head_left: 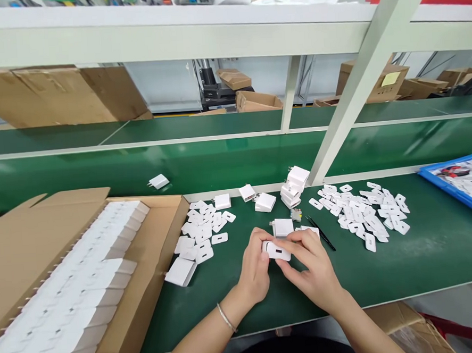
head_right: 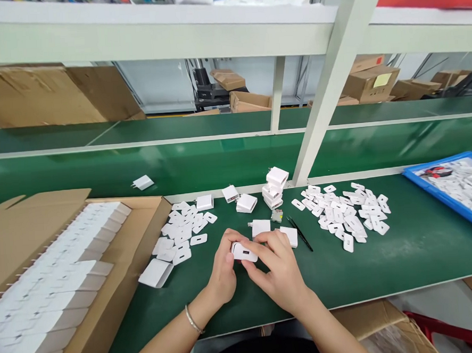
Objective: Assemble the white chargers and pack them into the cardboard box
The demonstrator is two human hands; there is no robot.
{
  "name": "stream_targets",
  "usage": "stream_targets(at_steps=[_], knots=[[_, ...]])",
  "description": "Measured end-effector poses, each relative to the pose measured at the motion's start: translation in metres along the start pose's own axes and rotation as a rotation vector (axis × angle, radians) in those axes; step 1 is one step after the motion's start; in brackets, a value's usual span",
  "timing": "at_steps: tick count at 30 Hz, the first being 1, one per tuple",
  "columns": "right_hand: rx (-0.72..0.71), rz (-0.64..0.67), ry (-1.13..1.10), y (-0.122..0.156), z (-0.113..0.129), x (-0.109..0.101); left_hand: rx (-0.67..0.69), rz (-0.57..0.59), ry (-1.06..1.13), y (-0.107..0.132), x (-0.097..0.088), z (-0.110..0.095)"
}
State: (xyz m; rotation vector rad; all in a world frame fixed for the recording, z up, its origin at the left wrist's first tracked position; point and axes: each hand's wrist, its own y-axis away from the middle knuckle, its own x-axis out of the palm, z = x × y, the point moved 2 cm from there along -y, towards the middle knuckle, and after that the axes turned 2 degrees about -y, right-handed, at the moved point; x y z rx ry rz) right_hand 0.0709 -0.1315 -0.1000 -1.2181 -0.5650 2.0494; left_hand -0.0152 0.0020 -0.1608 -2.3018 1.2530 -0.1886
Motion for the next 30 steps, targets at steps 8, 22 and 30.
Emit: stream_targets(at_steps=[8,22,30], knots=[[0.203,0.024,-0.182,0.003,-0.008,0.011,-0.008,-0.038,0.086,0.001,-0.001,0.002],[0.603,0.005,-0.609,0.032,-0.027,0.032,0.001,0.172,-0.003,0.002,0.004,0.002],[0.555,-0.047,-0.637,0.036,-0.029,0.03,0.018,0.195,0.012,-0.003,0.006,0.004]])
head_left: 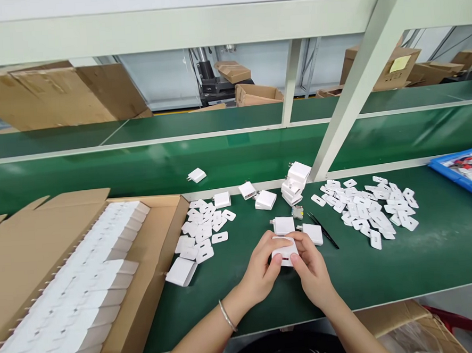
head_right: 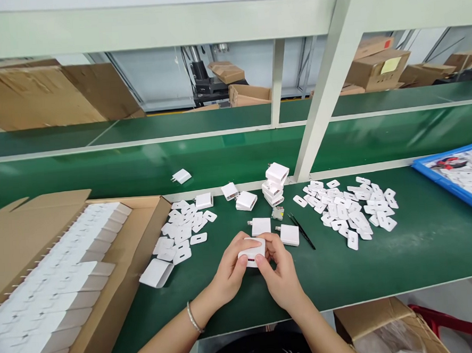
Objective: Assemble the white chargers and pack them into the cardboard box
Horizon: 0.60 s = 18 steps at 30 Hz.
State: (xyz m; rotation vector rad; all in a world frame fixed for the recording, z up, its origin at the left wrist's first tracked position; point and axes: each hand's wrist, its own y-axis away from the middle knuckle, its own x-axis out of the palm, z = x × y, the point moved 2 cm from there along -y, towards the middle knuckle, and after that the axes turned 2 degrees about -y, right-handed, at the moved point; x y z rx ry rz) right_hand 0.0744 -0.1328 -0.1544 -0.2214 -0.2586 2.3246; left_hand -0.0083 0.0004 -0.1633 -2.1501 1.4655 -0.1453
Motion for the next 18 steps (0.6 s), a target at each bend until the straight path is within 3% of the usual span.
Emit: stream_targets(at_steps=[7,15,18], knots=[[0.093,-0.132,-0.067,0.004,-0.005,0.007,-0.07,0.002,0.049,0.0,0.004,0.006],[0.212,-0.188,-0.123,0.004,-0.021,0.006,-0.264,0.073,0.15,0.0,0.007,0.008],[0.209,-0.211,-0.126,0.003,-0.024,0.007,-0.265,0.088,0.12,0.0,0.007,0.009]])
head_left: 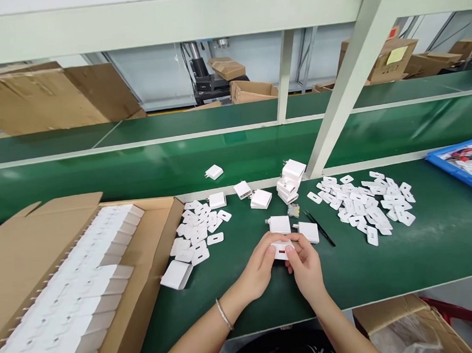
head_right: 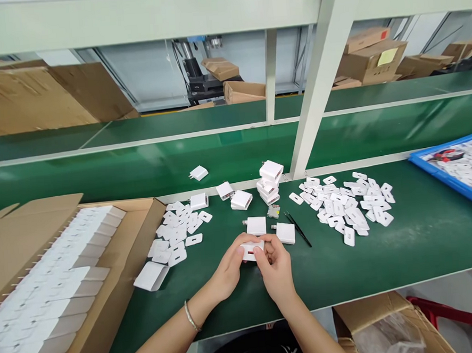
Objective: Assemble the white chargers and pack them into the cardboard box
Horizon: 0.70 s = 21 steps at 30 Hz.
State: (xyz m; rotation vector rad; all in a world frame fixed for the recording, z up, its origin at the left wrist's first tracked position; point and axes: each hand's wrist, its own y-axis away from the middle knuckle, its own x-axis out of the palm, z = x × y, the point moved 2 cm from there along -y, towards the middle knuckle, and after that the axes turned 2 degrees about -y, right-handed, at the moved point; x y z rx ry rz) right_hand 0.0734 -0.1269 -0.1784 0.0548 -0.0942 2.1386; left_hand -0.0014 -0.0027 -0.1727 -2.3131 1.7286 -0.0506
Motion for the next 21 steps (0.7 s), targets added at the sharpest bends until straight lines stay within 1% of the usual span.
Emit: stream_targets(at_steps=[7,10,13,16,19,21], knots=[[-0.078,0.014,0.039,0.0029,0.0048,0.0019,0.078,-0.023,-0.025,-0.0007,0.0,0.0013],[-0.038,0.001,0.047,0.0038,0.0025,0.0022,0.09,-0.039,0.021,-0.0018,-0.0012,0.0029],[0.007,-0.016,0.024,0.0037,-0.0012,0.0027,0.047,-0.049,0.066,-0.0038,-0.0013,0.0065],[0.02,-0.018,0.018,0.0041,-0.0037,0.0029,0.031,-0.071,0.048,-0.0048,0.0002,0.0084],[-0.021,-0.015,0.05,0.0051,-0.0042,0.0017,0.096,-0.087,0.006,-0.0037,0.0014,0.0063],[-0.065,0.001,0.069,0.0059,-0.0038,0.0007,0.141,-0.066,-0.048,-0.0021,0.0013,0.0041]])
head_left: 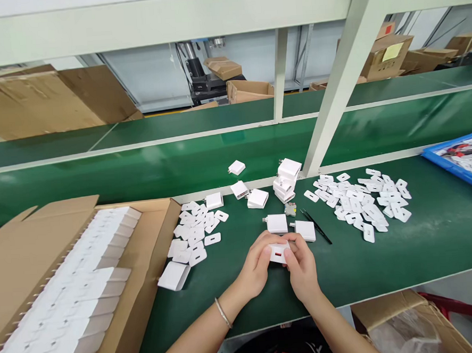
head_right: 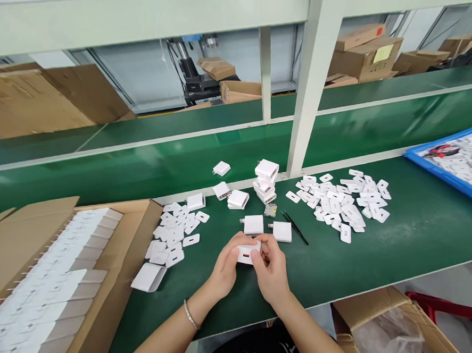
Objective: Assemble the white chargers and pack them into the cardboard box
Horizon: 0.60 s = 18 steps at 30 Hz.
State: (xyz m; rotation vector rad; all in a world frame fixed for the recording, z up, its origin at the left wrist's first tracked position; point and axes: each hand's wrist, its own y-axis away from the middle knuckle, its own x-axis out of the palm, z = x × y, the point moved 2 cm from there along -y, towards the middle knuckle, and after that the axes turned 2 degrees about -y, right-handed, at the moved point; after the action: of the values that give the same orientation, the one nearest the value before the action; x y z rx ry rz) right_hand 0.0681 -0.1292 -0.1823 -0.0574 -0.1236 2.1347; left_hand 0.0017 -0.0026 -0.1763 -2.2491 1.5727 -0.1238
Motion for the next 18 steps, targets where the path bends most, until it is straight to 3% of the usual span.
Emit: stream_targets(at_steps=[5,12,14,18], knots=[[-0.051,0.046,0.042,0.004,0.0,-0.002,0.083,0.062,-0.105,0.003,-0.004,-0.003],[-0.105,0.073,-0.013,0.003,-0.002,-0.001,0.282,0.029,-0.243,0.004,-0.008,-0.004],[-0.115,0.078,-0.061,-0.002,-0.001,-0.001,0.27,0.037,-0.291,0.002,-0.009,-0.005],[-0.155,0.07,-0.128,-0.008,0.001,-0.007,0.114,0.158,-0.32,-0.006,-0.008,-0.014]])
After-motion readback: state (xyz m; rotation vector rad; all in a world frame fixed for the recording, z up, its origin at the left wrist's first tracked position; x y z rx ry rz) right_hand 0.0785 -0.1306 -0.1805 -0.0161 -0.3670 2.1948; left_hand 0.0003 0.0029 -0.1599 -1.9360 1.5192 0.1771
